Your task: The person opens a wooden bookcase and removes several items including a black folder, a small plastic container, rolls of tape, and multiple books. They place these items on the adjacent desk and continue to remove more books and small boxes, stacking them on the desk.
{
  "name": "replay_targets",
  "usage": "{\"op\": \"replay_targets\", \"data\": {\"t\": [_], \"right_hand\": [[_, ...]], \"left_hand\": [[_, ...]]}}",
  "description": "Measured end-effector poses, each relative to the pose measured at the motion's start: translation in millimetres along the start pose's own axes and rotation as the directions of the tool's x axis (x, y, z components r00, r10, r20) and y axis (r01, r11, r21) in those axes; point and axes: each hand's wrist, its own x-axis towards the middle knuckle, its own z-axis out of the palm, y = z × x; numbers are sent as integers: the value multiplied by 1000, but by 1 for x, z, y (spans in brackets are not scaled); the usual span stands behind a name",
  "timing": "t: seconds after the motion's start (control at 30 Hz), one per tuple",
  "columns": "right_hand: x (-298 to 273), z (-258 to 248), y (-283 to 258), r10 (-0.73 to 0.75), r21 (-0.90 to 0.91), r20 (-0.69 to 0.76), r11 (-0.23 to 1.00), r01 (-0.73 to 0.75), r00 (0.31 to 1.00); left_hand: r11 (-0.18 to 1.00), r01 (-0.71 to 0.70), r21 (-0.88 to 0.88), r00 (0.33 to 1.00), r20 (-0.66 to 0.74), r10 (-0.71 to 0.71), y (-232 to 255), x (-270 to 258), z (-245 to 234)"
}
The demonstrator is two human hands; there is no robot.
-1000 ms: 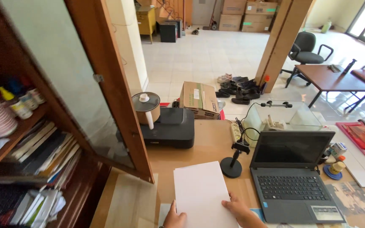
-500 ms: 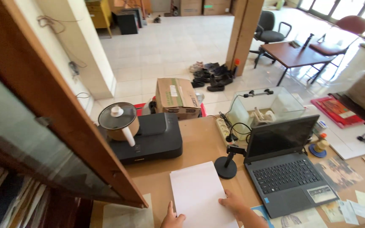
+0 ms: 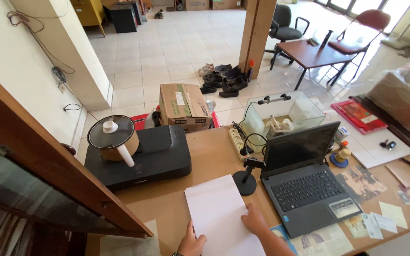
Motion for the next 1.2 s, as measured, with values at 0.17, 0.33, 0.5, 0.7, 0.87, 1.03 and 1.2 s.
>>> {"op": "replay_targets", "data": {"t": [0.17,0.33,0.5,0.7,0.87,1.03,1.2], "right_hand": [[2,-19,-7,28,-37,35,999,-27,999],[-1,-35,-10,5,-132,108,991,10,994],[-18,-61,-39,-196,-212,136,952,221,971],[-66,-92,-128,-652,65,134,757,650,747],[-140,-101,-215,-829,332,172,558,761,533],[-219,-99,-290,-978,509,91,208,835,189],[-306,-92,-358,-998,563,63,18,826,-21]], "left_hand": [[999,-33,34,999,-28,34,34,-10,10],[988,-156,-21,985,-84,154,57,-26,12],[981,133,144,987,-112,-117,106,-69,-8],[932,-291,218,901,-264,343,97,-111,-35],[952,-301,48,822,-492,285,83,-177,-76],[865,-479,146,543,-725,423,75,-270,-133],[782,-506,363,224,-821,526,103,-392,-184]]}}
